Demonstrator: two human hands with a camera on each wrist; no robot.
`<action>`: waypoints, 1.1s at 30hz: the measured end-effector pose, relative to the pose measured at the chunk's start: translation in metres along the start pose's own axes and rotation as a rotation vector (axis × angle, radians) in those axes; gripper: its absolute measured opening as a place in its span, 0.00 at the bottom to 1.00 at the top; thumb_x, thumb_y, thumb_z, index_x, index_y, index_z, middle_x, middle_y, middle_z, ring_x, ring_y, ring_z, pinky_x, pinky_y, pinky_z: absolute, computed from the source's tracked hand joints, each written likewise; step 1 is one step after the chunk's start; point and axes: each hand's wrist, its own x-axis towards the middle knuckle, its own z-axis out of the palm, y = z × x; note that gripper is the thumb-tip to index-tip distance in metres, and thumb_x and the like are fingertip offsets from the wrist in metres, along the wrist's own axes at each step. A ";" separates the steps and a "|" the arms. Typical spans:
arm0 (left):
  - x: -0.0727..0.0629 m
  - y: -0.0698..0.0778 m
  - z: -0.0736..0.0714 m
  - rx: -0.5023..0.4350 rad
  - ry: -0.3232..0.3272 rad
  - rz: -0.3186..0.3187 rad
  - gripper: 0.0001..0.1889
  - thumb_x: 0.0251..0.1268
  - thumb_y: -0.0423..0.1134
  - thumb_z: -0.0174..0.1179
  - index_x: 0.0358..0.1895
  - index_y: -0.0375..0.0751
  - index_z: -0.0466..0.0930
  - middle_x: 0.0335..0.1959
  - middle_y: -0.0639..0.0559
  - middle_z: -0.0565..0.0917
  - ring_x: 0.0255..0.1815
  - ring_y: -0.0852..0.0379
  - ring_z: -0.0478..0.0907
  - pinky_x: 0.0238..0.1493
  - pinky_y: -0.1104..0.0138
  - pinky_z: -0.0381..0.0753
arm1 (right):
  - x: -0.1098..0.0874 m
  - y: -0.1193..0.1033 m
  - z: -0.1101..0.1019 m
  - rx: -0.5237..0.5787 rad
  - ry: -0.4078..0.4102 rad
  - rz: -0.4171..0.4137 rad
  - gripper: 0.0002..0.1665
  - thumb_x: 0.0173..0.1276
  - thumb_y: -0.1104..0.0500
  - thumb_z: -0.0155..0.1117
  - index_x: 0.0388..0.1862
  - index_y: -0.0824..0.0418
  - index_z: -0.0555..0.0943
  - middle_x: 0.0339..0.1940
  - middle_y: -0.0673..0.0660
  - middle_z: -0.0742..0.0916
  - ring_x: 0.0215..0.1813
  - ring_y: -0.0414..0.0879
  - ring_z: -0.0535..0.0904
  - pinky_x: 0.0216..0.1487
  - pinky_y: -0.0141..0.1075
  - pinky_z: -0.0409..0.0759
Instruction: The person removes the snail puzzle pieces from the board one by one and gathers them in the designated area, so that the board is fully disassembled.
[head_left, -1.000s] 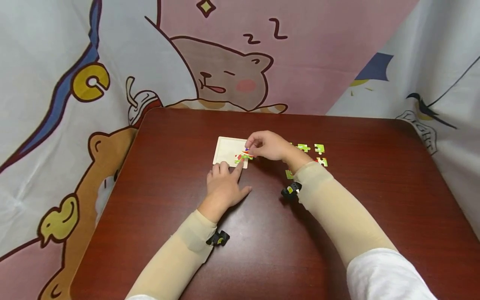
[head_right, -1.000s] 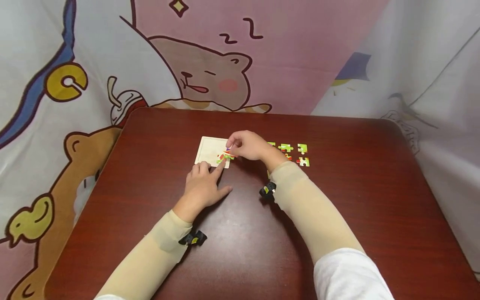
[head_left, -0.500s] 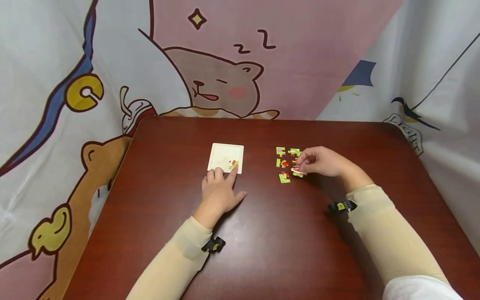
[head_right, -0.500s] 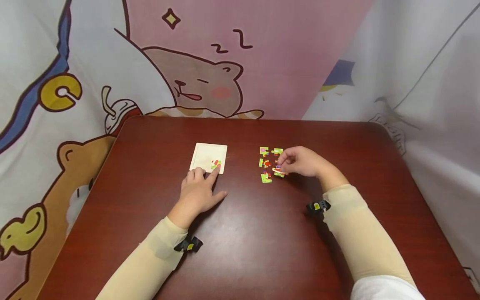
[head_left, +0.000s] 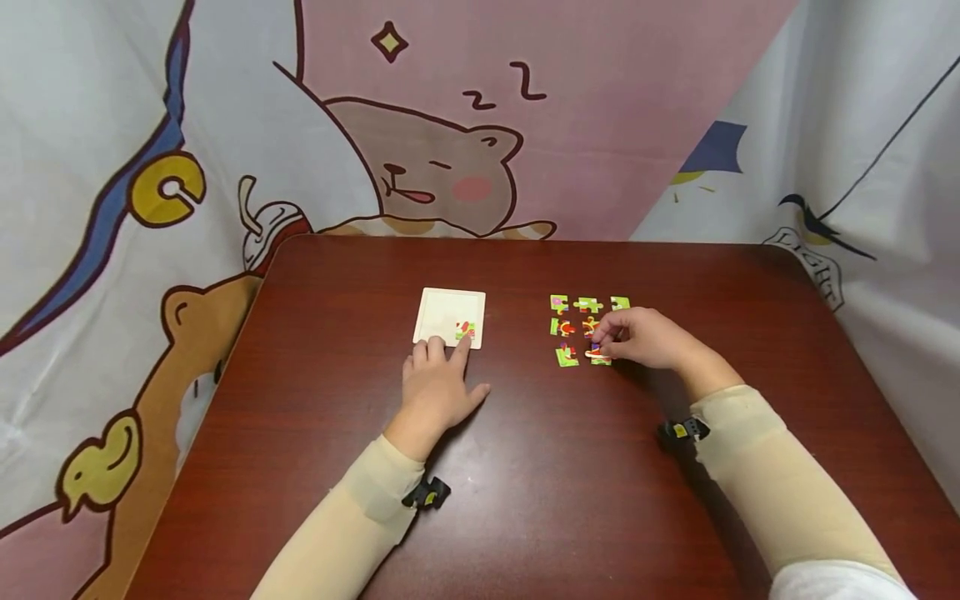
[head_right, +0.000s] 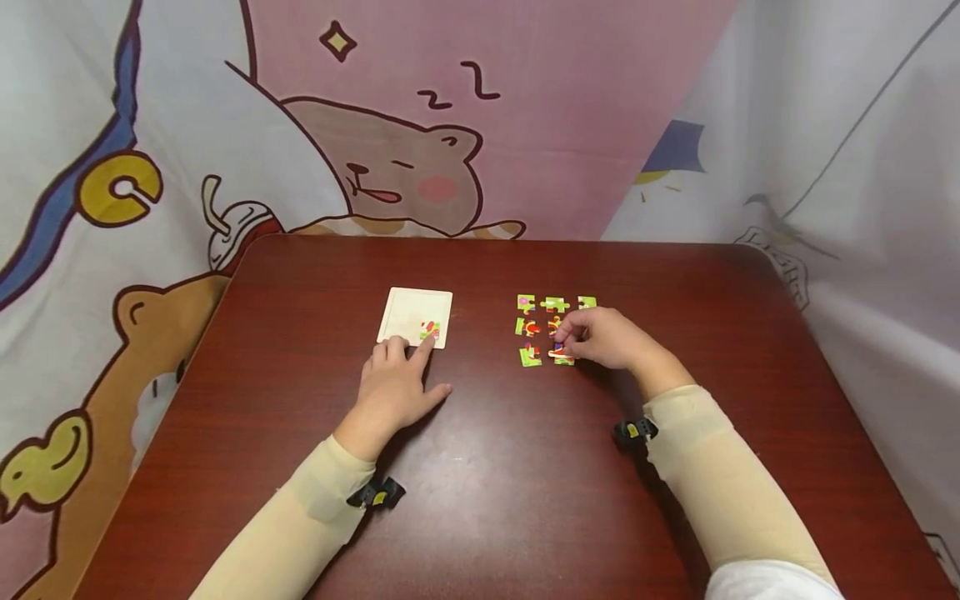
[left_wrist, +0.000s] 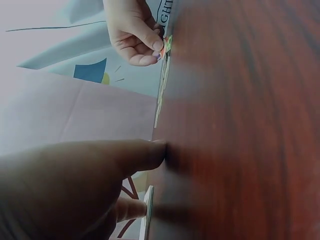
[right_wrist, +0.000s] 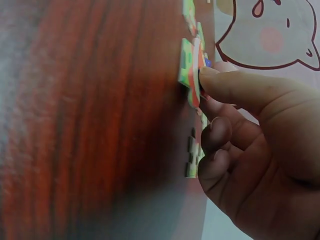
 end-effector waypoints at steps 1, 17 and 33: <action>0.000 0.000 0.000 -0.003 0.006 0.003 0.46 0.70 0.69 0.63 0.86 0.57 0.61 0.67 0.36 0.66 0.69 0.36 0.62 0.67 0.45 0.69 | 0.000 -0.001 0.001 -0.008 0.006 -0.001 0.08 0.68 0.67 0.76 0.40 0.56 0.89 0.35 0.46 0.89 0.36 0.44 0.80 0.41 0.38 0.78; 0.003 -0.032 -0.011 -0.209 0.075 0.157 0.40 0.70 0.59 0.69 0.78 0.42 0.72 0.73 0.31 0.66 0.71 0.32 0.64 0.64 0.40 0.71 | -0.007 0.008 0.010 -0.033 0.110 -0.064 0.10 0.66 0.69 0.77 0.40 0.55 0.89 0.35 0.46 0.89 0.33 0.44 0.78 0.37 0.37 0.77; 0.006 -0.076 -0.022 -0.196 0.023 0.169 0.32 0.76 0.51 0.65 0.74 0.35 0.76 0.74 0.37 0.74 0.75 0.37 0.70 0.73 0.46 0.71 | -0.001 0.008 0.015 -0.056 0.099 -0.042 0.10 0.66 0.68 0.77 0.41 0.54 0.89 0.36 0.46 0.88 0.38 0.44 0.81 0.42 0.41 0.79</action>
